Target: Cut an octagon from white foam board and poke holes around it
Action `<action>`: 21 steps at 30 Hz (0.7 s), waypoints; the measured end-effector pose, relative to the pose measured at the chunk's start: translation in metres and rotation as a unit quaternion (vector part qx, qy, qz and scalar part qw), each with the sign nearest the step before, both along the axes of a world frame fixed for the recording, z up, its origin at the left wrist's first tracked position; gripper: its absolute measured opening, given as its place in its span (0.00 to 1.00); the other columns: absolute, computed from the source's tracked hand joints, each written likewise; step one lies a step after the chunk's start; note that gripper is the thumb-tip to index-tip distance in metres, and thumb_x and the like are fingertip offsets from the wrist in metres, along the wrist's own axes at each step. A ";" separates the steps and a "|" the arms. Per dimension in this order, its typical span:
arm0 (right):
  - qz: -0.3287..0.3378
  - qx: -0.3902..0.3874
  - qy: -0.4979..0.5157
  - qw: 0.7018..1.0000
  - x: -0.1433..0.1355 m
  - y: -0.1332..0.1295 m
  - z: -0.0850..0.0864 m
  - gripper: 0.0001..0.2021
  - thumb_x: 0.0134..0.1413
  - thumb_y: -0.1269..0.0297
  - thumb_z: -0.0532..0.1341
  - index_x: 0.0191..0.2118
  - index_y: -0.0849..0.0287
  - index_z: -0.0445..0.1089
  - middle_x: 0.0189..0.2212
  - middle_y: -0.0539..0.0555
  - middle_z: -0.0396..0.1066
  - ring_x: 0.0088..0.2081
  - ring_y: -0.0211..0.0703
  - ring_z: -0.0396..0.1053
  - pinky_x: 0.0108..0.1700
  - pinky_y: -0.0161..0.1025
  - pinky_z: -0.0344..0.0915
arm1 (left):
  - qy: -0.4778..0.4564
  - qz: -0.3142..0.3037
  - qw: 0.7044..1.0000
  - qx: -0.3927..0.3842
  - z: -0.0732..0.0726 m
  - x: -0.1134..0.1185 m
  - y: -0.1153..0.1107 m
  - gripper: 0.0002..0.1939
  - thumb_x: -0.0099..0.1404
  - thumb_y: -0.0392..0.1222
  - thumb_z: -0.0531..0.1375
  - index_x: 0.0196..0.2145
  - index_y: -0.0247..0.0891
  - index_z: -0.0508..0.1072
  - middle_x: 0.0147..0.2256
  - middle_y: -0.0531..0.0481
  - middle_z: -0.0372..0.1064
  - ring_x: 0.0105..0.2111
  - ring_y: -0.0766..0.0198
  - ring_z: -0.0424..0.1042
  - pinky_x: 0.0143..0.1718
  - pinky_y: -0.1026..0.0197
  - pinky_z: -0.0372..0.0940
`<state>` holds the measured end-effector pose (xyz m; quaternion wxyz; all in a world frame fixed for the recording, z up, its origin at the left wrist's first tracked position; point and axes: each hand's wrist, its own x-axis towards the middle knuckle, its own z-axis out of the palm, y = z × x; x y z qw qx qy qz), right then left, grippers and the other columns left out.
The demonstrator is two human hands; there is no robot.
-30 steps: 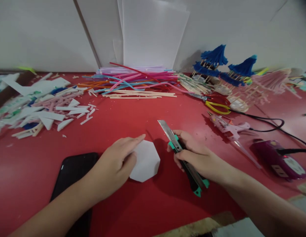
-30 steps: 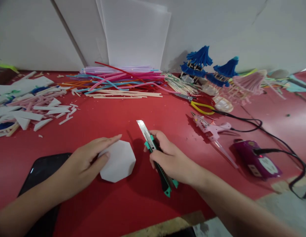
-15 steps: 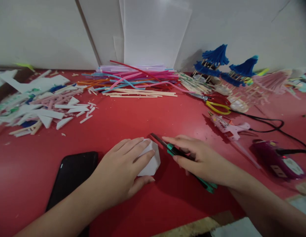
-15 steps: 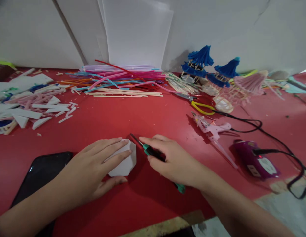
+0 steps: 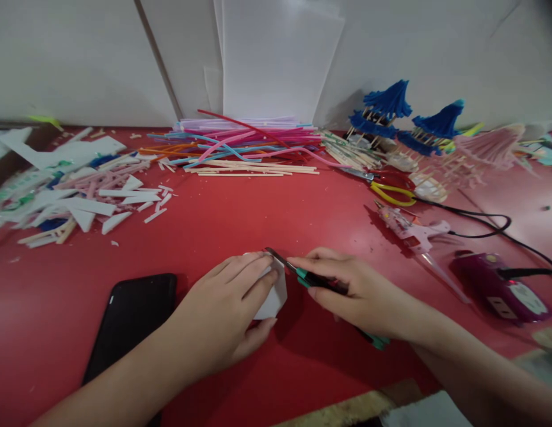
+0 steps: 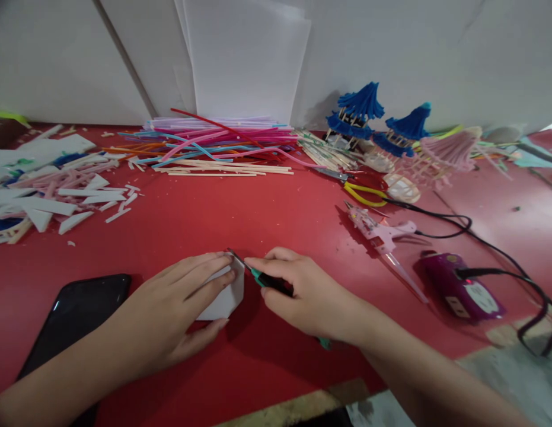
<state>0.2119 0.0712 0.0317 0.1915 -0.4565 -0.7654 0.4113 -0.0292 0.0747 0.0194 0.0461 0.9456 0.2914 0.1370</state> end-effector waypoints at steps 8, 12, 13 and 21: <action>0.009 -0.003 -0.011 1.000 0.002 0.002 0.000 0.27 0.55 0.76 0.55 0.59 0.51 0.67 0.37 0.51 0.68 0.37 0.37 0.68 0.41 0.36 0.64 | 0.009 -0.001 1.000 0.019 0.001 0.001 -0.001 0.24 0.62 0.41 0.58 0.54 0.27 0.69 0.53 0.35 0.70 0.53 0.44 0.69 0.53 0.44 0.68; 0.002 -0.005 -0.018 1.000 0.000 0.002 0.001 0.27 0.54 0.75 0.55 0.59 0.52 0.67 0.36 0.51 0.68 0.36 0.37 0.68 0.40 0.36 0.65 | 0.013 -0.001 1.000 0.019 0.001 0.001 -0.001 0.23 0.64 0.41 0.57 0.55 0.27 0.69 0.53 0.36 0.70 0.54 0.45 0.68 0.54 0.45 0.68; 0.000 -0.002 -0.022 1.000 -0.001 0.002 0.000 0.27 0.54 0.75 0.55 0.60 0.53 0.67 0.36 0.51 0.68 0.36 0.37 0.68 0.40 0.36 0.65 | 0.012 -0.001 1.000 0.015 0.001 0.000 -0.001 0.23 0.64 0.41 0.57 0.55 0.27 0.69 0.53 0.36 0.70 0.54 0.45 0.69 0.54 0.46 0.68; 0.016 0.036 -0.076 0.996 -0.002 0.001 0.001 0.28 0.53 0.76 0.54 0.60 0.56 0.66 0.31 0.51 0.66 0.34 0.38 0.67 0.39 0.36 0.64 | 0.004 0.005 1.000 -0.014 0.000 -0.002 -0.002 0.23 0.64 0.40 0.57 0.56 0.29 0.67 0.55 0.37 0.69 0.55 0.45 0.68 0.53 0.44 0.68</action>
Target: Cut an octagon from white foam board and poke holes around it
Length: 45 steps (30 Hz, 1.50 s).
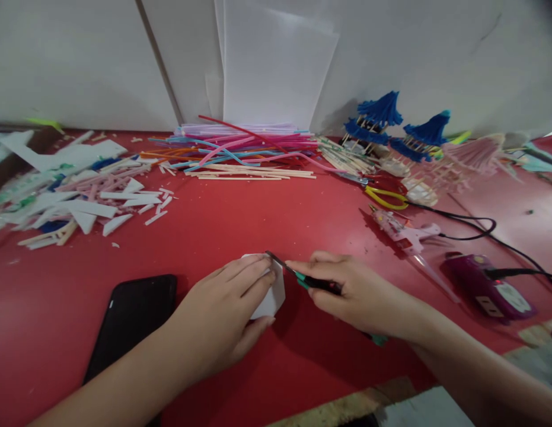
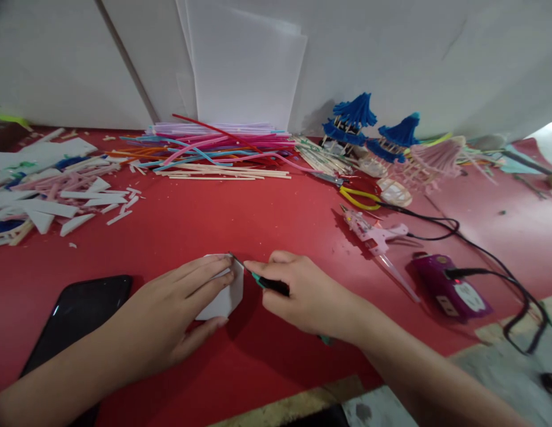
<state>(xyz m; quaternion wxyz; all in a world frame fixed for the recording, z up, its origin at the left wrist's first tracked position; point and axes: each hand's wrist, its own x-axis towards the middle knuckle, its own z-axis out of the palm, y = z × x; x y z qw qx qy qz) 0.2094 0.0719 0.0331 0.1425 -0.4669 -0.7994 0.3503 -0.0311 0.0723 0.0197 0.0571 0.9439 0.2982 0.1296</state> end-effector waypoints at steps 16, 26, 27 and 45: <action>0.005 0.002 -0.007 1.000 -0.005 0.005 -0.001 0.27 0.55 0.74 0.54 0.61 0.57 0.66 0.34 0.53 0.67 0.36 0.40 0.68 0.40 0.37 0.65 | -0.010 0.009 1.000 -0.007 -0.004 0.000 -0.001 0.24 0.65 0.39 0.56 0.57 0.29 0.66 0.56 0.36 0.67 0.57 0.47 0.65 0.56 0.46 0.66; 0.017 -0.015 -0.017 1.000 0.002 -0.003 0.003 0.27 0.55 0.75 0.53 0.61 0.57 0.66 0.33 0.52 0.68 0.34 0.38 0.67 0.37 0.35 0.62 | -0.001 0.006 1.000 -0.019 -0.005 -0.002 0.001 0.23 0.65 0.39 0.55 0.57 0.30 0.66 0.56 0.37 0.67 0.58 0.47 0.65 0.57 0.45 0.65; 0.021 -0.013 -0.019 1.000 0.001 -0.002 0.004 0.27 0.55 0.75 0.54 0.61 0.57 0.66 0.33 0.52 0.67 0.34 0.39 0.67 0.37 0.36 0.62 | -0.001 0.003 1.000 -0.016 -0.004 -0.002 0.001 0.23 0.65 0.39 0.56 0.57 0.30 0.66 0.56 0.37 0.68 0.57 0.47 0.65 0.57 0.45 0.65; -0.023 -0.049 -0.033 0.998 0.023 -0.045 0.000 0.30 0.54 0.77 0.54 0.64 0.56 0.61 0.36 0.54 0.72 0.38 0.40 0.70 0.40 0.36 0.66 | 0.022 0.012 1.000 -0.018 -0.003 -0.003 0.005 0.25 0.67 0.47 0.57 0.59 0.36 0.65 0.58 0.39 0.66 0.56 0.48 0.67 0.57 0.41 0.62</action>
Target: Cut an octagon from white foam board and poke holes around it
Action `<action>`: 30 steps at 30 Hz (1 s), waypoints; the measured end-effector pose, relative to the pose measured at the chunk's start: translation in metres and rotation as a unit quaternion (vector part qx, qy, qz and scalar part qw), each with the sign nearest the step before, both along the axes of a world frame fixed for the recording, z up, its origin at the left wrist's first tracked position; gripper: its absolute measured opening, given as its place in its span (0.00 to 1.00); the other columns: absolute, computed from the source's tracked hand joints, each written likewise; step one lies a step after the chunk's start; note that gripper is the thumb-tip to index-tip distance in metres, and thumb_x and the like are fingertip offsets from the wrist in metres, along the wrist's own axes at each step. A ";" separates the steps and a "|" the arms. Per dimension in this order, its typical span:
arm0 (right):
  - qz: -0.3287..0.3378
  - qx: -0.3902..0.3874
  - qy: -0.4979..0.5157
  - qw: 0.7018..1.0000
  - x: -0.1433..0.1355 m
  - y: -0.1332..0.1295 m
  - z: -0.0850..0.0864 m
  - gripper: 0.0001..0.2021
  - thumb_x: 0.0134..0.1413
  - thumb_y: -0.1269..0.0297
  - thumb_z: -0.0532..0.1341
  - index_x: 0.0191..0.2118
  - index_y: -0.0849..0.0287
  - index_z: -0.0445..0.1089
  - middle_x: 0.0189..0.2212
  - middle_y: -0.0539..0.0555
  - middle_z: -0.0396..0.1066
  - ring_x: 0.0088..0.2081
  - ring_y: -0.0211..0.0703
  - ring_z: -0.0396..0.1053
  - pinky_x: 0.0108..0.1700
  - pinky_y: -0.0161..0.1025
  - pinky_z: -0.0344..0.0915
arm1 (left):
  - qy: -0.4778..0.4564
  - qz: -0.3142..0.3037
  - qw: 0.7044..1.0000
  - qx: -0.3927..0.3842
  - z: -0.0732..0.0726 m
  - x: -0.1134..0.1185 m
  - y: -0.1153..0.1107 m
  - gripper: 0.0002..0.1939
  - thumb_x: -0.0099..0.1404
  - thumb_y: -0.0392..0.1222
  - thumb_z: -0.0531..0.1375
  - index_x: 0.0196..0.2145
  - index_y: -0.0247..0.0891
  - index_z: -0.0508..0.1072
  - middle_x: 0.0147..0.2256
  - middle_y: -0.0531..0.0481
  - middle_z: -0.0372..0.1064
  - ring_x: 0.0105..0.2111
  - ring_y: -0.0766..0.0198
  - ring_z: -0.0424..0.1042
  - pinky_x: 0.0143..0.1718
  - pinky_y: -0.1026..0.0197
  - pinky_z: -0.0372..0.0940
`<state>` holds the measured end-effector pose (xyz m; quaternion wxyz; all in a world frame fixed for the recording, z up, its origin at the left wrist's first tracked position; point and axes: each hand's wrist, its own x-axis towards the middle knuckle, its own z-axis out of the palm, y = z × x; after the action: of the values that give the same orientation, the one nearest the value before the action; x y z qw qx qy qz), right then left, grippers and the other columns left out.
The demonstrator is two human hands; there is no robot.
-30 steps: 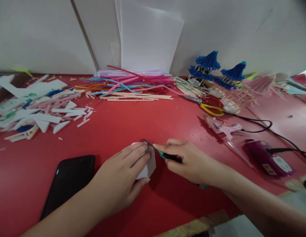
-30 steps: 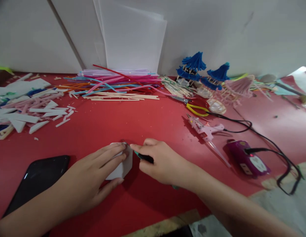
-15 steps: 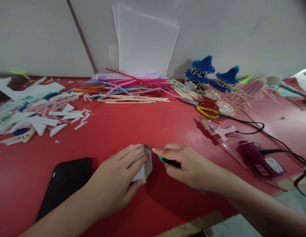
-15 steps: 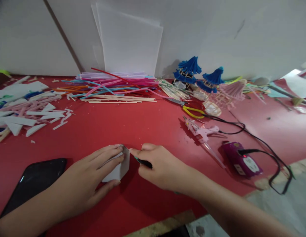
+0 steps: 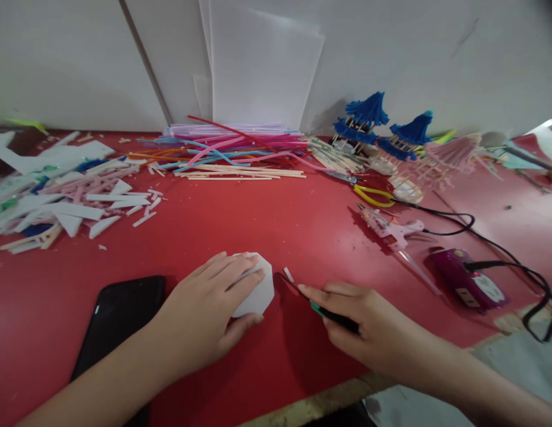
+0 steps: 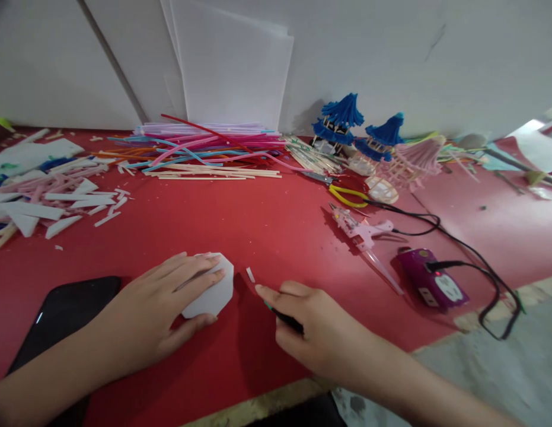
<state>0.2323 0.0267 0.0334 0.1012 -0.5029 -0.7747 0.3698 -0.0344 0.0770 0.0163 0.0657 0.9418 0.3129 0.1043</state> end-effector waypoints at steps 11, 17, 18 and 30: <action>-0.179 0.039 0.175 0.967 0.010 0.037 0.012 0.24 0.52 0.67 0.58 0.57 0.57 0.69 0.25 0.47 0.66 0.20 0.33 0.66 0.21 0.32 0.62 | 0.045 0.015 0.997 -0.059 0.027 0.012 0.015 0.11 0.69 0.43 0.54 0.44 0.40 0.74 0.40 0.44 0.72 0.39 0.53 0.70 0.42 0.49 0.65; -0.295 -0.035 0.363 0.883 -0.010 0.089 0.006 0.33 0.44 0.63 0.61 0.61 0.57 0.65 0.17 0.43 0.68 0.16 0.36 0.66 0.19 0.33 0.64 | 0.097 -0.037 0.989 -0.109 0.039 0.066 0.054 0.09 0.64 0.34 0.59 0.41 0.42 0.75 0.42 0.48 0.72 0.41 0.56 0.72 0.31 0.60 0.62; -0.304 -0.043 0.383 0.871 -0.013 0.095 0.003 0.34 0.44 0.63 0.61 0.61 0.56 0.64 0.17 0.43 0.68 0.16 0.36 0.66 0.19 0.33 0.63 | 0.100 -0.048 0.986 -0.122 0.039 0.073 0.060 0.09 0.62 0.35 0.62 0.40 0.43 0.76 0.43 0.49 0.72 0.41 0.57 0.72 0.30 0.62 0.62; -0.345 -0.075 0.411 0.841 -0.001 0.104 -0.023 0.34 0.42 0.63 0.62 0.60 0.61 0.65 0.15 0.45 0.69 0.15 0.38 0.66 0.19 0.33 0.63 | 0.071 0.083 0.981 -0.159 0.029 0.018 0.089 0.06 0.65 0.38 0.55 0.32 0.41 0.71 0.35 0.51 0.73 0.35 0.61 0.72 0.31 0.62 0.60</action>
<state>0.2313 0.1305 0.0106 0.4930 -0.5456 -0.4086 0.5407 -0.0168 0.1659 0.0450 0.1832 0.8951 0.4063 -0.0084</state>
